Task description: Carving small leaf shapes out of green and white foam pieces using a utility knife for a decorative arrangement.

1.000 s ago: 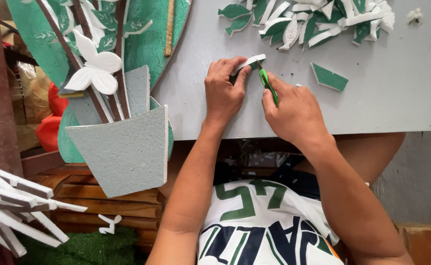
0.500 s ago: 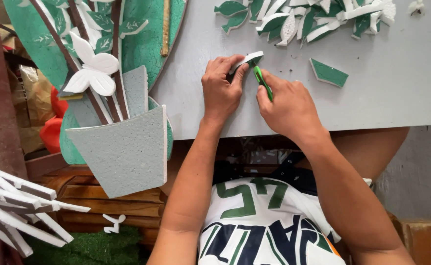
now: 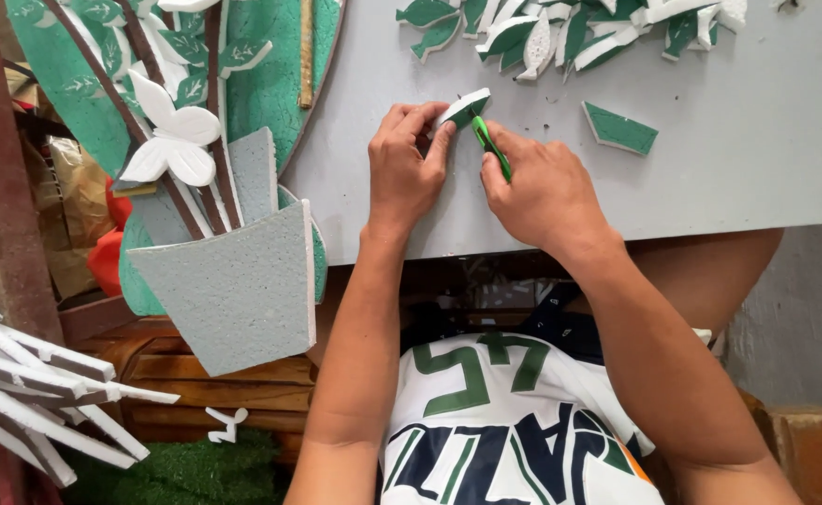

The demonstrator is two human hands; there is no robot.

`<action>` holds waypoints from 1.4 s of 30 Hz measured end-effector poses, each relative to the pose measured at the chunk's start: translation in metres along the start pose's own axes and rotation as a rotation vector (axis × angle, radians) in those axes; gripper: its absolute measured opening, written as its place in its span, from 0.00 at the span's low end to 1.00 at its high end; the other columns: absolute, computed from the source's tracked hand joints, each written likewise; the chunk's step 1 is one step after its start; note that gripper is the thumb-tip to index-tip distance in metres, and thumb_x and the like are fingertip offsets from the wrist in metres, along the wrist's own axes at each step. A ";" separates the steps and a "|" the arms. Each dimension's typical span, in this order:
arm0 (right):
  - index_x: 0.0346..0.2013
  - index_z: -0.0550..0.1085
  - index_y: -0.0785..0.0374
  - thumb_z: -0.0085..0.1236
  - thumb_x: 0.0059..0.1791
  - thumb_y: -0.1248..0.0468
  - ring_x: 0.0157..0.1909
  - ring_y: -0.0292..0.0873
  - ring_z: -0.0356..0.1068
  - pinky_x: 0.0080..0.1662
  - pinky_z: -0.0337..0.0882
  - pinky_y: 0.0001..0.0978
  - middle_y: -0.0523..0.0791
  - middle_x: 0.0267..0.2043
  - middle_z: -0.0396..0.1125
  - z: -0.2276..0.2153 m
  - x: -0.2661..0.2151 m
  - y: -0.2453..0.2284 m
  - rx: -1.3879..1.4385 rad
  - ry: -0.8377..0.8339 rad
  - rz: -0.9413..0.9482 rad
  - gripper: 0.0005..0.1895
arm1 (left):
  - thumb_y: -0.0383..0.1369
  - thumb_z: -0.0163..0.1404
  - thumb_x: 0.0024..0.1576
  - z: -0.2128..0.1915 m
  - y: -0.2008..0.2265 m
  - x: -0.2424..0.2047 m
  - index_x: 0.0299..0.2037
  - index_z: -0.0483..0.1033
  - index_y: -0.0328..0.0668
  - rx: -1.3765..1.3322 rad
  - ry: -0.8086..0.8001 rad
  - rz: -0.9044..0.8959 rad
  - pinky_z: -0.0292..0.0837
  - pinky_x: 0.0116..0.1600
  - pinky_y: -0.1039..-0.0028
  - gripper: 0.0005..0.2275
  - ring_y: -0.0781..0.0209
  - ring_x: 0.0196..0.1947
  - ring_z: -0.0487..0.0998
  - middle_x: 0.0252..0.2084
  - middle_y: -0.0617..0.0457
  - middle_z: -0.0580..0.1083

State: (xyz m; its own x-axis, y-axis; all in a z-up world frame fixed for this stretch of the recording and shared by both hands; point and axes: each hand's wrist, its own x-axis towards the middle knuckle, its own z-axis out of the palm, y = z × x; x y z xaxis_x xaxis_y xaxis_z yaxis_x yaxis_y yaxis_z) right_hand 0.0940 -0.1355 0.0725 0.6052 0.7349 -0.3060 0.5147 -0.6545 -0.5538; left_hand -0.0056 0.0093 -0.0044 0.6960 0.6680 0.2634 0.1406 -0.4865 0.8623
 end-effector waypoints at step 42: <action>0.64 0.74 0.46 0.46 0.54 0.55 0.27 0.57 0.73 0.37 0.67 0.55 0.50 0.13 0.66 0.010 0.001 0.001 0.329 0.046 -0.013 0.23 | 0.34 0.62 0.58 -0.003 0.002 -0.002 0.48 0.82 0.45 -0.128 0.098 0.012 0.82 0.40 0.75 0.10 0.63 0.36 0.80 0.36 0.51 0.77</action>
State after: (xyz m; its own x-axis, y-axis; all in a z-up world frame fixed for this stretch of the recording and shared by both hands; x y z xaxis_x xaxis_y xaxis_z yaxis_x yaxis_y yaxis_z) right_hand 0.0894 -0.1338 0.0641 0.6302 0.7294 -0.2659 0.3033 -0.5467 -0.7805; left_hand -0.0087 0.0082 -0.0018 0.6245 0.7172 0.3093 0.0374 -0.4230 0.9054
